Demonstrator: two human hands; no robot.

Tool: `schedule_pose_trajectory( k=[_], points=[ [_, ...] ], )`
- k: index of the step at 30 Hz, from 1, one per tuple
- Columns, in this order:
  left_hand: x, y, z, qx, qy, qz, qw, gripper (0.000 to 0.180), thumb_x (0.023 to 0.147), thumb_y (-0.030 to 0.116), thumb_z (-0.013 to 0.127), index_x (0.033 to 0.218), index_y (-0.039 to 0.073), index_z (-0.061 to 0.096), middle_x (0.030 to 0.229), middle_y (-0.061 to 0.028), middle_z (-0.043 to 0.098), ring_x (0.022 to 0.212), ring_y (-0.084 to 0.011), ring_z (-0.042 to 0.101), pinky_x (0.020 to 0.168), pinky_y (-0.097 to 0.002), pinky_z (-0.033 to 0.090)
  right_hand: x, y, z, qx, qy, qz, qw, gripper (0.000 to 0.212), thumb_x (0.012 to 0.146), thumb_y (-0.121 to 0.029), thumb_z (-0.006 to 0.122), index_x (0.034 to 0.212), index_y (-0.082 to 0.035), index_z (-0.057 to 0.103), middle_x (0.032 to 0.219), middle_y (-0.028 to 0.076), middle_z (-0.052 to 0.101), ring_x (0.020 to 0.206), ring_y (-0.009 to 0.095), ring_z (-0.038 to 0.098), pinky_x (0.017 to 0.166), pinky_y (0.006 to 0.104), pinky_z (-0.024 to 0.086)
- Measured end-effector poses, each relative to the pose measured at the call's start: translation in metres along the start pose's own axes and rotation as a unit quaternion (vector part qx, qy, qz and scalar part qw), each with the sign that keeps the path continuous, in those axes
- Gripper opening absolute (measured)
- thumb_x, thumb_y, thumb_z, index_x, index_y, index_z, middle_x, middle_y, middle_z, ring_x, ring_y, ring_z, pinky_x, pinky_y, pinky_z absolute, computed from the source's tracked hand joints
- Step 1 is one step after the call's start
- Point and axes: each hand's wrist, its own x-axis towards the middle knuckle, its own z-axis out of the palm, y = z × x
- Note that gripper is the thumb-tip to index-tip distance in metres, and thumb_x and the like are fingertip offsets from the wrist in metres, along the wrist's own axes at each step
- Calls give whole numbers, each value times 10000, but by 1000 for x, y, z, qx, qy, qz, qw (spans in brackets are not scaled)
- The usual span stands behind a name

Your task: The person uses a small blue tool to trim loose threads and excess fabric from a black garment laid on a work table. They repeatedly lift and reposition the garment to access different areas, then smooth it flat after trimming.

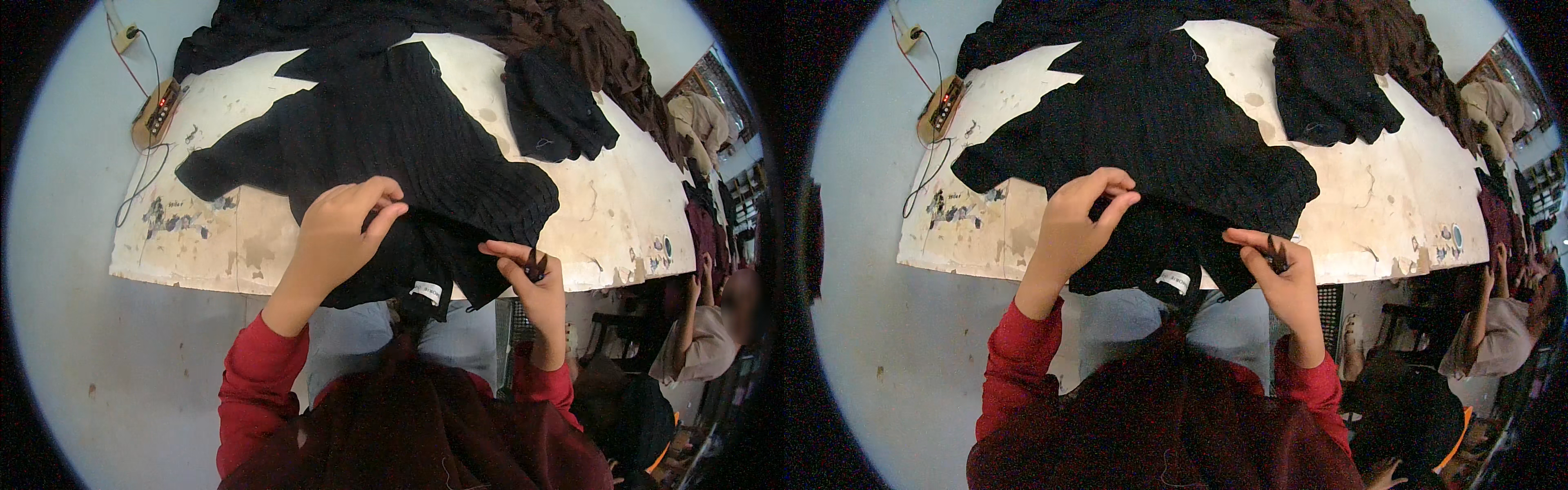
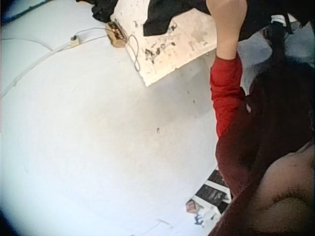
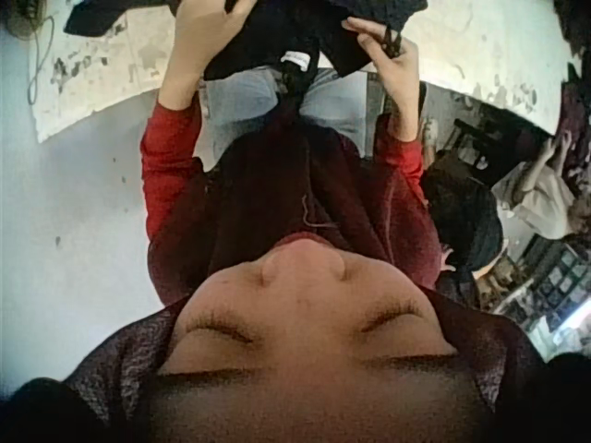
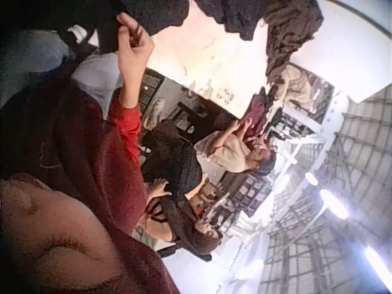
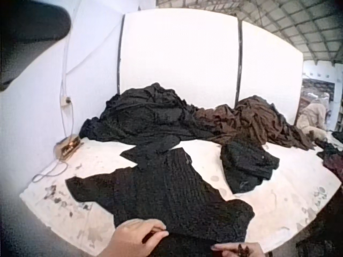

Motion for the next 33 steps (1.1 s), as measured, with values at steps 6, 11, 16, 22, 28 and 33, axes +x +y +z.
schedule_pose_trajectory(
  k=[6,11,16,22,28,33],
  points=[
    [-34,-5,-3,-29,-47,-31,998,169,824,119,670,977,66,621,910,-84,659,880,-270,624,795,-356,469,-3,9,15,27,-8,-43,999,217,890,-8,576,1083,27,667,995,100,703,910,116,639,818,231,480],
    [-58,15,-7,-22,64,33,997,219,762,69,719,966,70,639,946,-62,664,922,-289,623,828,-384,477,-17,12,23,10,-26,-24,999,191,894,-18,598,1062,46,663,964,110,702,864,129,652,773,218,484],
    [-130,55,2,-221,-91,-211,948,137,861,139,675,924,27,627,849,-104,665,708,-165,639,617,-261,485,-39,14,38,-125,-32,-130,983,281,732,-118,784,1001,-86,712,864,56,651,716,115,611,605,242,469],
    [-143,46,50,-461,-81,-468,750,292,978,272,520,1022,-5,602,920,-97,670,754,-129,640,660,-249,517,-50,55,67,-180,2,-222,958,233,733,-47,762,960,-82,720,903,78,645,730,163,638,615,256,491],
    [-151,42,52,-492,-88,-417,759,305,986,273,501,1058,-3,608,968,-113,679,808,-150,661,679,-259,525,-59,56,24,-7,130,-163,978,34,828,-37,681,841,-16,703,860,85,694,794,131,626,728,270,482],
    [-150,60,29,-345,-111,-226,904,167,902,139,620,1000,5,638,914,-112,681,787,-172,661,680,-280,517,-45,51,-16,-127,398,-123,900,196,880,-87,651,1044,20,645,936,27,671,794,87,564,704,231,437]
  ],
)
